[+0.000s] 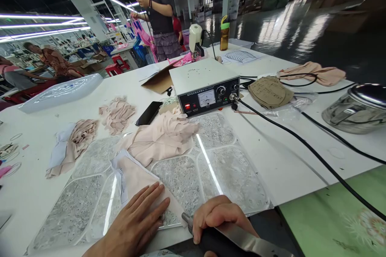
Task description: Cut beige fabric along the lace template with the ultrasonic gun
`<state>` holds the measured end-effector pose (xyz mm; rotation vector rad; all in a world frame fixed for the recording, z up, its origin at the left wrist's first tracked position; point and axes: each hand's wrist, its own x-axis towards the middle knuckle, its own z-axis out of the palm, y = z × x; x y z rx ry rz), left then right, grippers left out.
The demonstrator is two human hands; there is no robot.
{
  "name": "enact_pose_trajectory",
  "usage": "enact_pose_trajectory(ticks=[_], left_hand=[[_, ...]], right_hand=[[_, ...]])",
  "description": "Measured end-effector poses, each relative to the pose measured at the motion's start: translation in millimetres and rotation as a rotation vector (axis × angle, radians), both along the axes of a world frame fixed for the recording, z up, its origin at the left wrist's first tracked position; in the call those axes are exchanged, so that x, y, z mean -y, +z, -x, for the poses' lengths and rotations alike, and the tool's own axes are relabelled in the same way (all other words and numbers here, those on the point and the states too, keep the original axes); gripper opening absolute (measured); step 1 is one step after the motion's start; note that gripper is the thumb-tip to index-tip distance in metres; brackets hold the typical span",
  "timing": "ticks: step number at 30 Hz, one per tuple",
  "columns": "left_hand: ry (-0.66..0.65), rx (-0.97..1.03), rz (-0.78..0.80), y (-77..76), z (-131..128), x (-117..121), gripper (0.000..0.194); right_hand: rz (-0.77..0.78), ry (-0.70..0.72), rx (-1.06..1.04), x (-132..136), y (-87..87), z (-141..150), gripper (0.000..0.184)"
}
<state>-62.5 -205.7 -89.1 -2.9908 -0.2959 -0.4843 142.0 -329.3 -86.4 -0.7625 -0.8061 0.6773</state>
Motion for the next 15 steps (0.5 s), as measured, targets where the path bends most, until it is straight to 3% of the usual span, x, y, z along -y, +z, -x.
enact_pose_trajectory(ticks=[6, 15], left_hand=[[-0.110, 0.007, 0.026, -0.6, -1.4, -0.6, 0.032], [-0.131, -0.017, 0.072, -2.4, 1.8, -2.0, 0.043]], right_hand=[[-0.046, 0.005, -0.001, -1.0, 3.1, -0.6, 0.020], [-0.047, 0.018, 0.075, -0.6, 7.8, -3.8, 0.016]])
